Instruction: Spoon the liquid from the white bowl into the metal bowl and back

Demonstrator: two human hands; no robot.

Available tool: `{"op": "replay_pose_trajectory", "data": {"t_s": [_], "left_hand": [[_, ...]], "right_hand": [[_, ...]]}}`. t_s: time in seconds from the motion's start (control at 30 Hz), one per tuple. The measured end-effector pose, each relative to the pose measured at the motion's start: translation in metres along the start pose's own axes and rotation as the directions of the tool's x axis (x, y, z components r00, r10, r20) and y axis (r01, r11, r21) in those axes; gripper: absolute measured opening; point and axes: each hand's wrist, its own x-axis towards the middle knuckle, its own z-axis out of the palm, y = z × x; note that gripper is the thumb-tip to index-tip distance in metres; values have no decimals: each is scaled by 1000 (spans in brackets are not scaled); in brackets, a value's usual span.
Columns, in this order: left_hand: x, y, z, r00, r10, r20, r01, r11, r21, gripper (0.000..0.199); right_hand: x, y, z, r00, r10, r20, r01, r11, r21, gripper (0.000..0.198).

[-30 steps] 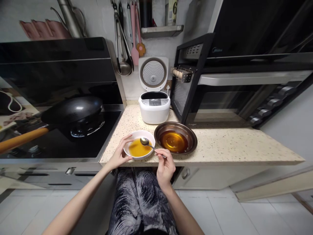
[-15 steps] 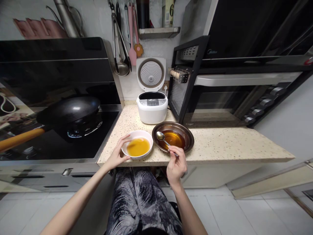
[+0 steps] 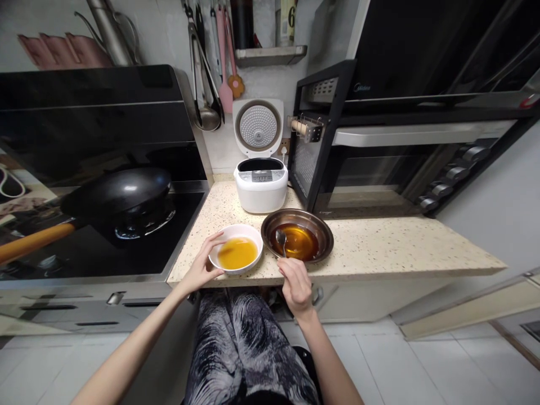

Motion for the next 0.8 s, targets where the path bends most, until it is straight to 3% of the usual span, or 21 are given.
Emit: {"op": "replay_pose_trajectory", "data": {"t_s": [0.23,0.4,0.67,0.8], "left_hand": [[0,-2,1,1000,12,-5,-12,1000,1,74],[0,0,0,1000,4,2,-4,1000,-5,74],[1,1,-1,1000,3,11,-3,1000,-10,74],[1,1,-1,1000,0,8,0,1000,-3,75]], "right_hand": [[-10,8,-3,992,-70,103,72,997,-13,42],[-9,6,-2,991,-82,101,86,996,-32,45],[11,-18,2,982,134,-129,-131,991,31,28],[16,-32,8,957,241,-159,-220,965,140,23]]}}
